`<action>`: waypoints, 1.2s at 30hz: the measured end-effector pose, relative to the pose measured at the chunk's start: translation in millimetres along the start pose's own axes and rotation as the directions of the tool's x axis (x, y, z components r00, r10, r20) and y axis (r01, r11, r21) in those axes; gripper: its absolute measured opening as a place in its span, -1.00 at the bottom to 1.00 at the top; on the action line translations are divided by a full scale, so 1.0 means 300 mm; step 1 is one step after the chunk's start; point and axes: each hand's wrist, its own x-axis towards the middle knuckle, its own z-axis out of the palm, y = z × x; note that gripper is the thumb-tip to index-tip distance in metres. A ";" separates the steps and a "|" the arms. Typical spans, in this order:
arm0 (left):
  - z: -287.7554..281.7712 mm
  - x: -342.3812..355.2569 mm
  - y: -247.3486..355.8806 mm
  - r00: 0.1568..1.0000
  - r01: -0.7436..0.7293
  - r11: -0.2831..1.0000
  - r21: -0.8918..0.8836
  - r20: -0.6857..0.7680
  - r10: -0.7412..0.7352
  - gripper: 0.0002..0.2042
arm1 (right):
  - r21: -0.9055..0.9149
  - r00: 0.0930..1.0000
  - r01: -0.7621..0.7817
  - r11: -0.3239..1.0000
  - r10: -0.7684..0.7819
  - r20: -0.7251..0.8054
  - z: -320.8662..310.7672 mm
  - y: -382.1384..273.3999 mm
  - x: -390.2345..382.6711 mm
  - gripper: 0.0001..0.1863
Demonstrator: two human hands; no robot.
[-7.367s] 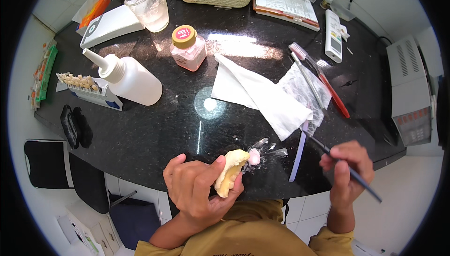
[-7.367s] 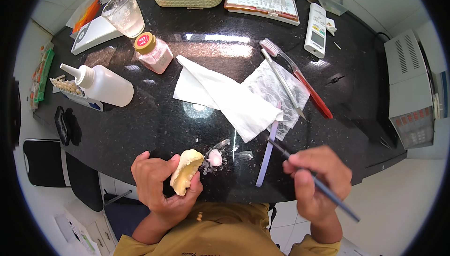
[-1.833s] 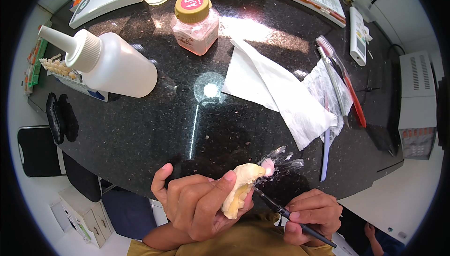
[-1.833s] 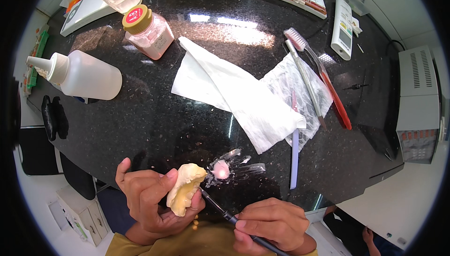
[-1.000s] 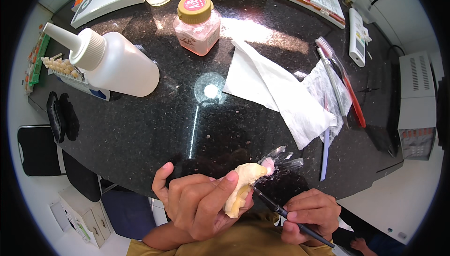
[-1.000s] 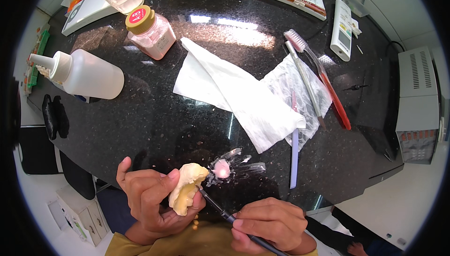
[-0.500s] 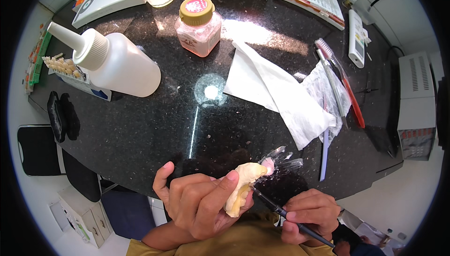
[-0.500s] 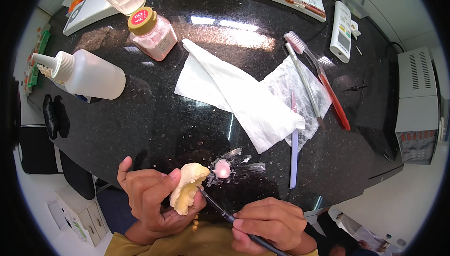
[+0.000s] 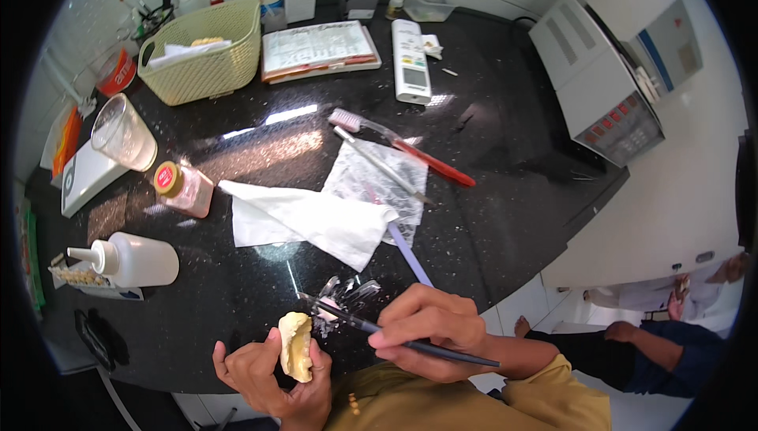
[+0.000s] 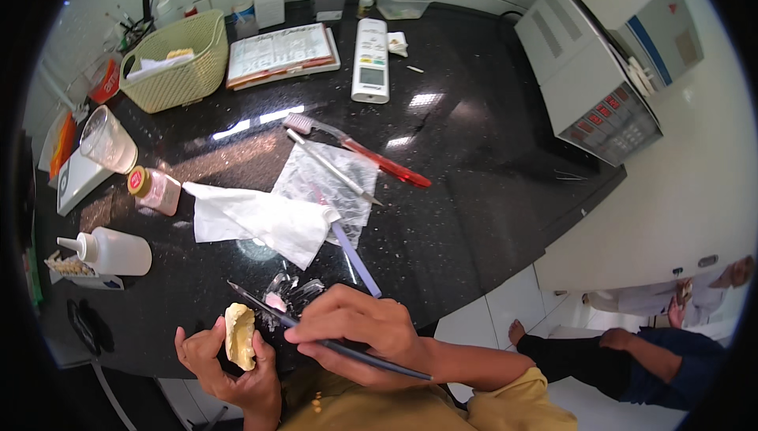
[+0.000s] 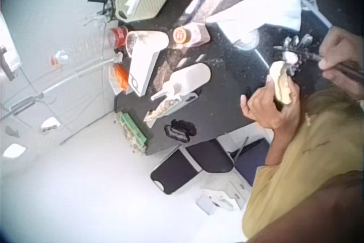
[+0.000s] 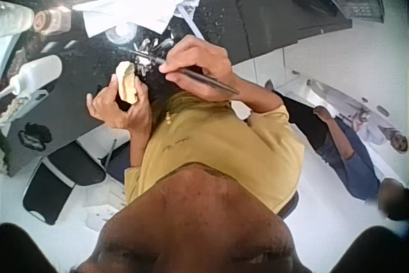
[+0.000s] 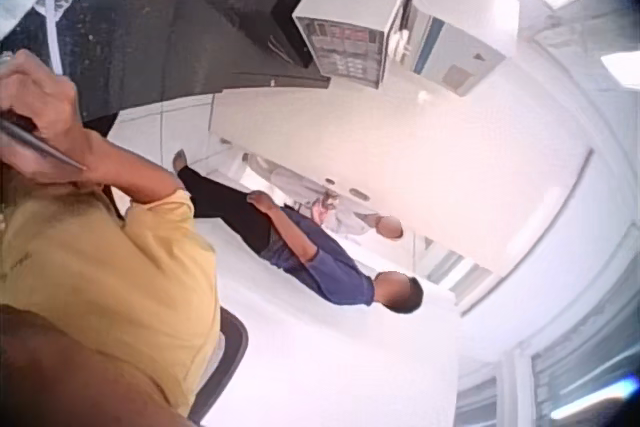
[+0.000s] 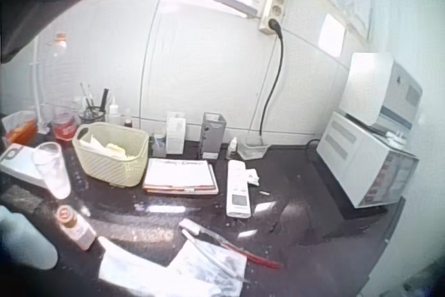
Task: The person applies a pink paste onto a yellow dental model using a thin brush, periodically dipping the brush into a cup of liquid and picking up more paste from the workbench surface before smoothing it over the surface of the model and wiping the model with a white cloth.
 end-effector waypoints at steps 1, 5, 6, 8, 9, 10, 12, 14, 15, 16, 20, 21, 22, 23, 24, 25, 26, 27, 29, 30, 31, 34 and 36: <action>-0.006 -0.003 -0.002 1.000 0.005 1.000 -0.004 -0.003 -0.005 -0.63 | 0.021 0.999 -0.028 0.999 0.028 0.026 -0.008 -0.024 0.035 -0.70; -0.003 -0.008 -0.031 0.999 -0.021 0.999 -0.047 -0.050 0.019 -0.63 | -0.094 0.991 0.038 0.995 -0.025 0.134 -0.038 -0.071 0.184 -0.79; -0.015 0.000 -0.031 0.998 -0.034 0.998 -0.047 -0.048 0.032 -0.62 | -0.131 0.992 0.045 0.990 -0.029 0.120 -0.036 -0.073 0.227 -0.83; -0.038 0.015 -0.021 0.999 -0.040 0.997 -0.063 -0.011 0.039 -0.57 | -0.113 0.996 0.033 0.993 -0.023 0.087 -0.033 -0.057 0.331 -0.87; -0.033 0.010 -0.030 0.998 -0.047 0.996 -0.074 -0.033 0.044 -0.56 | -0.116 0.997 0.052 0.992 -0.044 0.071 -0.017 -0.053 0.394 -0.88; -0.031 0.010 -0.036 0.997 -0.057 0.996 -0.065 -0.057 0.054 -0.56 | -0.125 0.997 0.066 0.990 -0.060 0.049 0.004 -0.041 0.459 -0.88; -0.030 0.010 -0.039 0.997 -0.052 0.993 -0.107 -0.068 0.045 -0.57 | -0.167 0.992 0.124 0.978 -0.121 0.028 0.057 -0.045 0.595 -0.85; -0.027 0.002 -0.043 0.995 -0.038 0.993 -0.111 -0.097 0.027 -0.58 | -0.218 0.995 0.103 0.971 -0.100 0.022 0.127 -0.041 0.726 -0.80; -0.027 0.001 -0.045 0.994 -0.035 0.993 -0.117 -0.103 0.023 -0.59 | -0.226 0.989 0.150 0.963 -0.148 0.026 0.167 -0.042 0.786 -0.80; -0.029 -0.005 -0.049 0.994 -0.028 0.993 -0.118 -0.108 0.015 -0.59 | -0.228 0.980 0.197 0.954 -0.194 0.034 0.221 -0.040 0.843 -0.79; -0.033 -0.009 -0.043 0.996 -0.022 0.992 -0.125 -0.094 0.010 -0.59 | -0.294 0.961 0.267 0.918 -0.234 0.145 0.375 -0.002 1.004 -0.79; -0.031 -0.013 -0.045 0.996 -0.001 0.994 -0.109 -0.092 -0.009 -0.62 | -0.358 0.956 0.275 0.892 -0.212 0.204 0.407 0.010 1.032 -0.78; -0.028 -0.014 -0.044 0.996 -0.002 0.994 -0.110 -0.090 -0.008 -0.62 | -0.426 0.948 0.281 0.860 -0.182 0.260 0.430 0.024 1.056 -0.77; -0.028 -0.014 -0.043 0.996 -0.004 0.994 -0.111 -0.088 -0.006 -0.62 | -0.490 0.939 0.291 0.821 -0.147 0.311 0.452 0.040 1.074 -0.76; -0.028 -0.015 -0.044 0.996 -0.007 0.994 -0.112 -0.086 -0.003 -0.62 | -0.520 0.934 0.306 0.797 -0.147 0.326 0.476 0.065 1.090 -0.77; -0.022 -0.019 -0.049 0.995 -0.012 0.993 -0.118 -0.097 0.000 -0.62 | -0.547 0.929 0.320 0.773 -0.142 0.343 0.504 0.083 1.098 -0.77; -0.022 -0.021 -0.052 0.995 -0.014 0.993 -0.121 -0.100 0.002 -0.62 | -0.574 0.923 0.334 0.747 -0.138 0.358 0.522 0.096 1.104 -0.77; -0.024 -0.021 -0.054 0.995 -0.017 0.992 -0.126 -0.103 0.004 -0.62 | -0.590 0.916 0.340 0.733 -0.116 0.383 0.528 0.108 1.106 -0.75; -0.024 -0.023 -0.056 0.994 -0.019 0.992 -0.127 -0.108 0.005 -0.62 | -0.597 0.908 0.349 0.722 -0.104 0.405 0.539 0.127 1.109 -0.75; -0.023 -0.022 -0.057 0.994 -0.023 0.992 -0.127 -0.112 0.009 -0.63 | -0.604 0.906 0.351 0.715 -0.097 0.412 0.538 0.135 1.109 -0.75; -0.020 -0.020 -0.053 0.993 -0.032 0.990 -0.135 -0.113 0.016 -0.63 | -0.573 0.906 0.371 0.731 -0.150 0.395 0.529 0.124 1.103 -0.74; -0.024 -0.005 -0.046 0.995 -0.035 0.995 -0.094 -0.093 0.026 -0.64 | -0.484 0.920 0.380 0.788 -0.267 0.287 0.469 0.060 1.073 -0.71; -0.026 0.001 -0.053 0.995 -0.074 0.988 -0.136 -0.078 0.064 -0.61 | -0.406 0.878 0.479 0.779 -0.432 0.206 0.379 -0.037 1.027 -0.73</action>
